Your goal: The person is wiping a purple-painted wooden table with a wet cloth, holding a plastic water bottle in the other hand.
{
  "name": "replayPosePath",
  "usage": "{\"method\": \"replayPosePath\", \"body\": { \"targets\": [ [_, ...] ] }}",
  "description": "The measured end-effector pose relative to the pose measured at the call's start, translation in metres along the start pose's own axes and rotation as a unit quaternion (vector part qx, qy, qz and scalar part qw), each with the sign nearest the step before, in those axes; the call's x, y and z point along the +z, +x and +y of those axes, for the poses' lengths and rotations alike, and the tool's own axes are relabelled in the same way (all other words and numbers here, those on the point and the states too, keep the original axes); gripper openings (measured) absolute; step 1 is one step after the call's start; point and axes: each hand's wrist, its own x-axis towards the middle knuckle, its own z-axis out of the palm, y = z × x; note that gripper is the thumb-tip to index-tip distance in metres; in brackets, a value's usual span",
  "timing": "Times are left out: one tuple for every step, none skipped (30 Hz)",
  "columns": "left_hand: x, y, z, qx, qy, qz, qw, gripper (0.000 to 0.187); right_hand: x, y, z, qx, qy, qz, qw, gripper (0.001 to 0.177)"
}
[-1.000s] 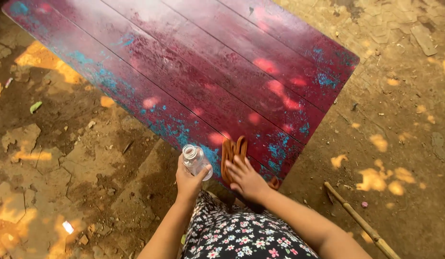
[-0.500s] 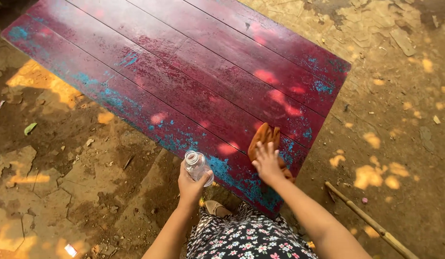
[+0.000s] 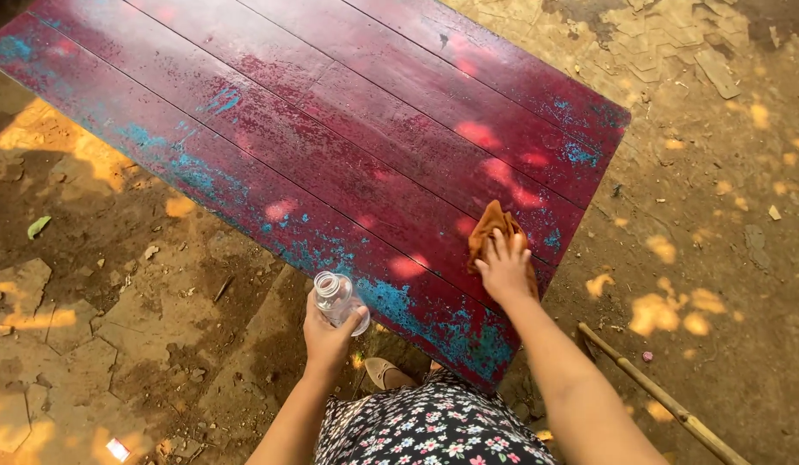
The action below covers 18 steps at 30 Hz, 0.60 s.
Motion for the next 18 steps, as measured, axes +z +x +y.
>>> {"method": "replayPosePath", "body": {
  "targets": [
    [-0.001,-0.002,-0.004,-0.002,0.002,-0.001,1.0,0.07,-0.005,-0.008,-0.025,0.002,0.002,-0.002,1.0,0.065],
    [-0.003,-0.003,-0.007,0.0,0.009,-0.005,1.0,0.07,-0.011,-0.015,-0.049,-0.034,-0.041,-0.04,0.998,0.064],
    [-0.004,-0.002,-0.011,0.003,0.015,-0.011,1.0,0.07,-0.018,-0.02,-0.073,-0.069,-0.084,-0.076,0.991,0.063],
    [-0.004,-0.003,-0.01,0.002,0.016,-0.014,1.0,0.07,-0.004,-0.043,-0.081,-0.066,-0.083,-0.076,0.992,0.063],
    [-0.003,-0.003,-0.009,-0.004,0.024,-0.009,1.0,0.068,0.01,-0.065,-0.087,-0.16,-0.031,-0.025,0.986,0.065],
    [-0.002,-0.002,-0.009,-0.011,0.032,-0.005,0.999,0.065,0.023,-0.087,-0.093,-0.252,0.021,0.026,0.967,0.067],
    [0.0,0.002,-0.008,-0.007,0.03,-0.007,1.0,0.065,0.02,-0.089,-0.085,-0.25,0.019,0.03,0.968,0.067],
    [0.002,0.006,-0.006,-0.012,0.032,-0.007,0.999,0.066,0.016,-0.091,-0.078,-0.271,0.03,0.03,0.962,0.066],
    [0.001,0.004,-0.006,-0.021,0.037,-0.004,0.999,0.067,0.016,-0.098,-0.072,-0.294,0.044,0.026,0.954,0.064],
    [0.002,0.003,-0.006,-0.021,0.037,-0.005,0.999,0.067,0.011,-0.092,-0.066,-0.293,0.044,0.026,0.955,0.064],
    [0.004,0.001,-0.004,-0.023,0.028,0.0,0.999,0.066,0.005,-0.086,-0.06,-0.273,0.024,0.011,0.962,0.064],
    [0.006,0.0,-0.003,-0.025,0.018,0.005,1.0,0.065,-0.001,-0.079,-0.054,-0.251,0.003,-0.003,0.968,0.064],
    [0.007,-0.004,-0.002,-0.023,0.019,0.006,1.0,0.065,-0.003,-0.068,-0.048,-0.253,0.004,-0.001,0.968,0.064],
    [0.009,-0.009,-0.002,-0.03,0.004,0.012,0.999,0.065,-0.006,-0.057,-0.041,-0.213,-0.018,-0.009,0.977,0.066],
    [0.01,-0.009,-0.001,-0.031,-0.011,0.019,0.999,0.065,-0.01,-0.04,-0.036,-0.176,-0.041,-0.012,0.984,0.067],
    [0.01,-0.01,-0.002,-0.024,-0.011,0.022,0.999,0.065,-0.014,-0.021,-0.032,-0.18,-0.04,-0.005,0.983,0.067],
    [0.008,-0.014,-0.003,-0.02,-0.013,0.021,0.999,0.063,-0.016,-0.005,-0.03,-0.145,-0.053,0.003,0.988,0.068],
    [0.006,-0.018,-0.005,-0.016,-0.016,0.021,1.0,0.061,-0.018,0.011,-0.027,-0.111,-0.065,0.012,0.992,0.07]
  ]
}}
